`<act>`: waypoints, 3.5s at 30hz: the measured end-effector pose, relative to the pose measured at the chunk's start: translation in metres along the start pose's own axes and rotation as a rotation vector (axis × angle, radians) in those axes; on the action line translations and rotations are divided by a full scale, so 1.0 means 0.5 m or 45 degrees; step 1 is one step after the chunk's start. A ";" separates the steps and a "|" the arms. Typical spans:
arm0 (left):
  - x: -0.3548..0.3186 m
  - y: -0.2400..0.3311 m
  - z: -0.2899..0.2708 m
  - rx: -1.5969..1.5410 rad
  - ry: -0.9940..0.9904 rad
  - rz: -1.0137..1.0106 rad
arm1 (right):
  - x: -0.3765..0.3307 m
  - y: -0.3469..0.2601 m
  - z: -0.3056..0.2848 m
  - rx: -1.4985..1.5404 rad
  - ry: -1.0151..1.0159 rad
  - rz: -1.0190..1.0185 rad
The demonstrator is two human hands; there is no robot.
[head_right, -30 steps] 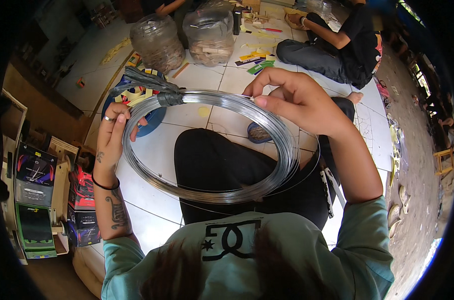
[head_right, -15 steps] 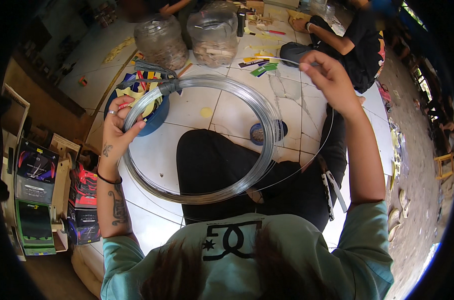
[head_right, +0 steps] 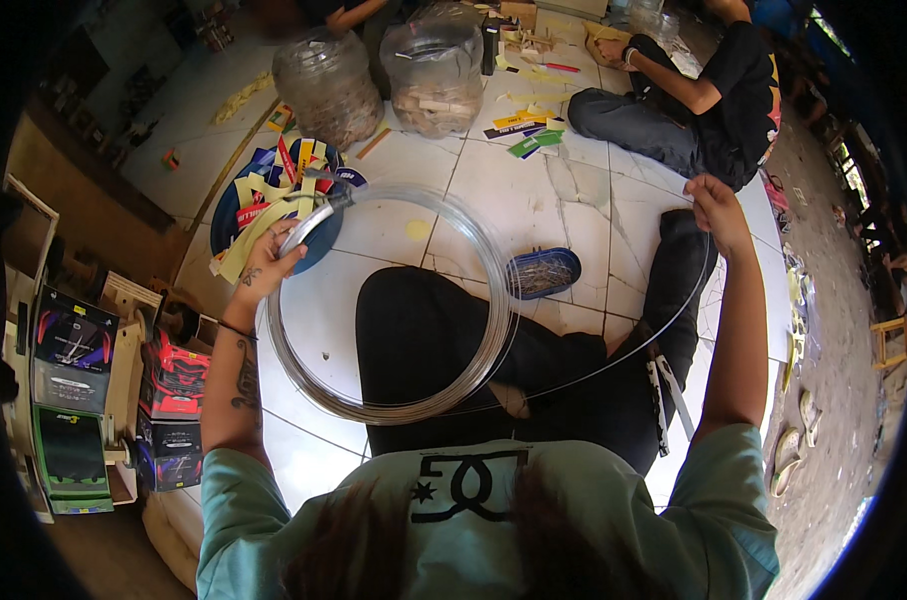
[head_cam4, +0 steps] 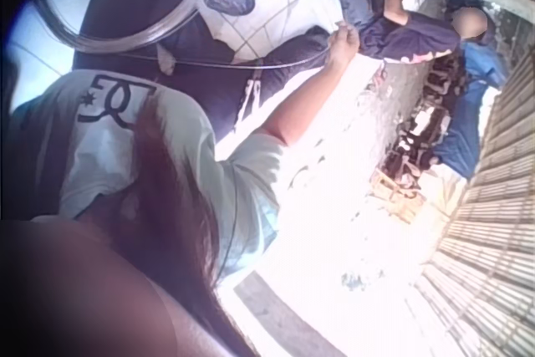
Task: The person sits on the floor and repeatedly cuts short lengths of metal wire from a coil using pliers. The person holds the wire with one hand and uses the pliers with the other to snip the wire, then places the cut pieces into a small blue container.
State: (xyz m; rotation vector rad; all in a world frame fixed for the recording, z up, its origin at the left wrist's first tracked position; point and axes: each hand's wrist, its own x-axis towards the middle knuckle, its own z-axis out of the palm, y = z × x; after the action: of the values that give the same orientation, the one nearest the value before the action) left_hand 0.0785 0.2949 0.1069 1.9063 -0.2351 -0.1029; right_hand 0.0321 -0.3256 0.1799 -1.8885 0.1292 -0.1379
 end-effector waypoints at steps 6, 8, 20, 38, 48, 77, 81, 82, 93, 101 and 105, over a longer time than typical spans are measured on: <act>0.012 -0.067 0.013 -0.050 0.001 -0.058 | 0.036 0.028 0.074 -0.030 -0.291 0.256; 0.013 -0.068 0.013 -0.057 0.003 -0.046 | 0.093 0.013 0.122 -0.172 -0.303 0.290; 0.006 -0.123 0.011 -0.102 -0.002 -0.192 | 0.373 -0.007 0.315 -0.904 -0.423 -0.487; -0.088 -0.191 0.144 1.619 -0.075 -0.078 | 0.175 -0.068 -0.058 -0.436 -0.019 0.213; -0.257 0.099 0.464 1.334 -0.207 0.386 | 0.123 -0.188 -0.136 -0.071 0.282 -0.028; -0.310 0.244 0.485 -0.251 -1.224 0.172 | 0.136 -0.254 0.023 0.818 -0.262 0.088; -0.371 0.220 0.380 -0.143 -0.951 0.113 | 0.092 -0.243 0.032 0.743 -0.332 0.021; -0.392 0.216 0.348 -0.087 -0.924 0.004 | 0.085 -0.235 0.037 0.689 -0.313 -0.018; -0.700 -0.007 0.115 1.260 -0.858 0.051 | 0.121 -0.097 0.160 0.947 -0.516 0.270; -0.857 -0.161 -0.086 1.648 -0.994 -0.542 | 0.050 -0.060 0.258 0.370 -0.712 0.175; -0.665 -0.075 -0.005 1.804 -0.998 -0.897 | -0.023 -0.015 0.326 0.256 -0.700 0.251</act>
State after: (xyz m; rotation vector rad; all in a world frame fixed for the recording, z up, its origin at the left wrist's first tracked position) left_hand -0.2411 0.3802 0.0580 3.1783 -0.1314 -1.5090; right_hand 0.0472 -0.1689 0.1354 -1.6397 -0.0737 0.4842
